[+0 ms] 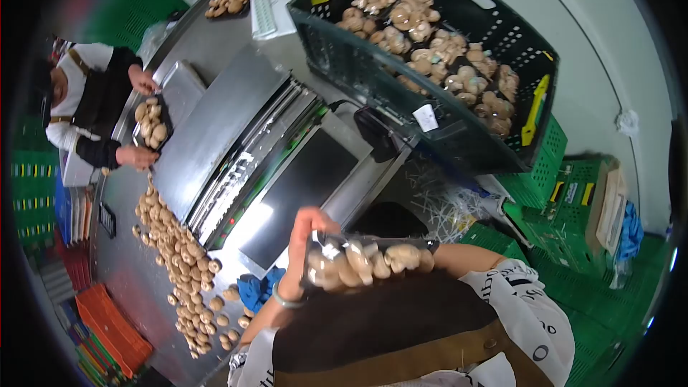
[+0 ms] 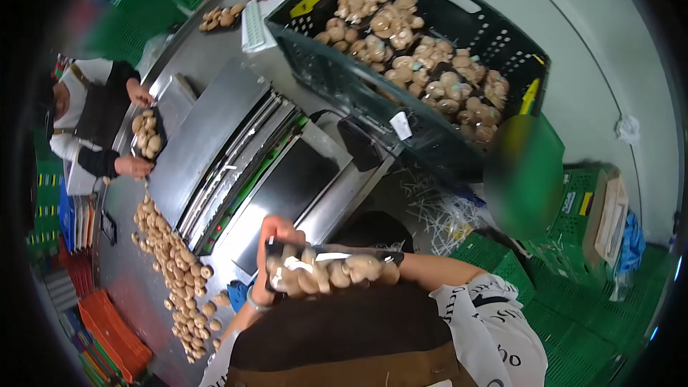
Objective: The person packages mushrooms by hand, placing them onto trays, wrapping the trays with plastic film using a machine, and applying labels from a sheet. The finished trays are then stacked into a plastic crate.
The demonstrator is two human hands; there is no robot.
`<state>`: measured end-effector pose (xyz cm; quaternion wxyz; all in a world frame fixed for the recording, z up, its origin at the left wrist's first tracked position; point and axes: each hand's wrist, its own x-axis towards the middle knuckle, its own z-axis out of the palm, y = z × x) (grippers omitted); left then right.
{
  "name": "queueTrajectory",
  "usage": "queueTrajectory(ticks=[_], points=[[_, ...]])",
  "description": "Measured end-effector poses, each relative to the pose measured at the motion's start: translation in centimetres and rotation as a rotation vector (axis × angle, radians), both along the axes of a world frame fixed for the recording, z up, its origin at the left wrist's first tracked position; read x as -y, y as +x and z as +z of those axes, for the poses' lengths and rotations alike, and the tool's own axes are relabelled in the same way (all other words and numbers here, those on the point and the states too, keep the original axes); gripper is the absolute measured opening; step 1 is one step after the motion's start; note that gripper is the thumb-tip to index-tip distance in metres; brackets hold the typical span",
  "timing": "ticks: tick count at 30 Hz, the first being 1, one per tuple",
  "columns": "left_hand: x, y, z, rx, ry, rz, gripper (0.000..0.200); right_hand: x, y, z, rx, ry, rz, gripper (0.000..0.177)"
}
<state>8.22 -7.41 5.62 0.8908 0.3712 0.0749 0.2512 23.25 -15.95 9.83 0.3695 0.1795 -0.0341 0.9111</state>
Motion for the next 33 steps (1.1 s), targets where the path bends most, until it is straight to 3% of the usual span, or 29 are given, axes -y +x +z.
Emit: queueTrajectory(ticks=[2, 3, 4, 5, 6, 7, 8, 9, 10, 11, 12, 13, 15, 17, 18, 19, 20, 22, 25, 28, 31, 32, 33], points=[[0.5, 1.0, 4.0, 0.169, 0.006, -0.200, 0.064, -0.3, 1.2, 1.8, 0.402, 0.115, -0.081, 0.021], [0.7, 0.7, 7.6, -0.080, 0.050, -0.292, 0.072, -0.7, 2.8, 3.0, 0.877, 0.201, -0.137, 0.022], [-0.2, 1.3, 7.9, -0.043, 0.114, -0.484, 0.079, -1.2, 5.1, 5.3, 1.467, 0.345, -0.054, 0.024], [-0.3, 1.0, 9.4, -0.112, -0.152, -0.633, 0.078, -1.5, 6.7, 6.9, 1.961, 0.502, 0.123, 0.025], [-0.4, 1.8, 9.2, -0.107, -0.164, -0.640, 0.077, -1.0, 8.7, 4.5, 2.322, 0.988, 0.036, 0.028], [-0.5, 2.8, 9.1, -0.100, -0.176, -0.646, 0.075, -1.3, 10.1, 5.3, 2.397, 0.922, -0.373, 0.028], [-0.9, 3.3, 9.9, -0.174, -0.272, -0.615, 0.070, -0.8, 11.0, 7.1, 2.253, 0.763, -0.481, 0.036], [-1.3, 3.4, 9.7, -0.302, -0.072, -0.663, 0.068, -0.7, 11.0, 10.3, 2.097, 0.604, -0.569, 0.045], [-1.9, 3.1, 9.6, -0.434, 0.124, -0.716, 0.067, -0.9, 10.0, 11.4, 1.978, 0.841, -0.593, 0.055], [-1.8, 4.3, 9.4, -0.339, 0.195, -0.580, 0.061, -1.2, 8.5, 12.1, 1.846, 1.056, -0.617, 0.065], [-1.7, 5.7, 9.5, -0.250, 0.271, -0.440, 0.056, -1.5, 7.2, 12.6, 1.883, 1.045, -0.419, 0.076], [-1.8, 5.8, 8.1, -0.383, 0.281, -0.367, 0.053, -1.9, 7.4, 11.1, 1.930, 1.080, -0.471, 0.075], [-1.2, 4.3, 2.2, -0.639, 0.302, -0.231, 0.047, -3.7, 11.2, 12.3, 1.868, 0.462, 0.014, 0.070], [-2.3, 6.5, 2.1, -0.549, -0.090, -0.120, 0.028, -3.5, 15.9, 8.6, 2.147, 0.473, -0.838, 0.070], [-3.2, 7.2, 3.0, -0.531, -0.133, -0.093, 0.022, -3.7, 19.2, 6.6, 2.087, 0.160, -1.128, 0.066], [-4.2, 7.7, 3.7, -0.518, -0.181, -0.062, 0.016, -3.8, 22.6, 7.8, 2.203, -0.215, -1.151, 0.062], [-5.0, 7.9, 4.1, -0.526, -0.209, 0.003, 0.011, -4.3, 27.2, 6.6, 1.931, -0.469, -1.216, 0.062], [-6.8, 7.7, 3.0, -0.524, -0.199, 0.096, 0.009, -4.8, 34.9, 3.2, 1.859, -0.779, -1.499, 0.070], [-8.7, 8.5, 3.5, -0.544, -0.202, 0.172, 0.007, -5.7, 42.7, -2.6, 1.964, -0.942, -1.473, 0.078], [-10.0, 9.1, 3.7, -0.561, -0.184, 0.169, 0.007, -7.4, 44.0, -5.6, 2.050, -1.093, -1.471, 0.076], [-10.6, 8.7, 3.9, -0.598, -0.209, 0.212, 0.006, -8.7, 47.5, -12.6, 2.725, -1.075, -1.052, 0.078], [-10.8, 8.4, 3.7, -0.604, -0.210, 0.207, 0.006, -9.0, 47.7, -12.8, 2.797, -1.131, -0.855, 0.082], [-10.9, 8.1, 3.3, -0.608, -0.213, 0.215, 0.006, -9.2, 46.7, -11.2, 2.913, -0.997, -0.752, 0.073]])
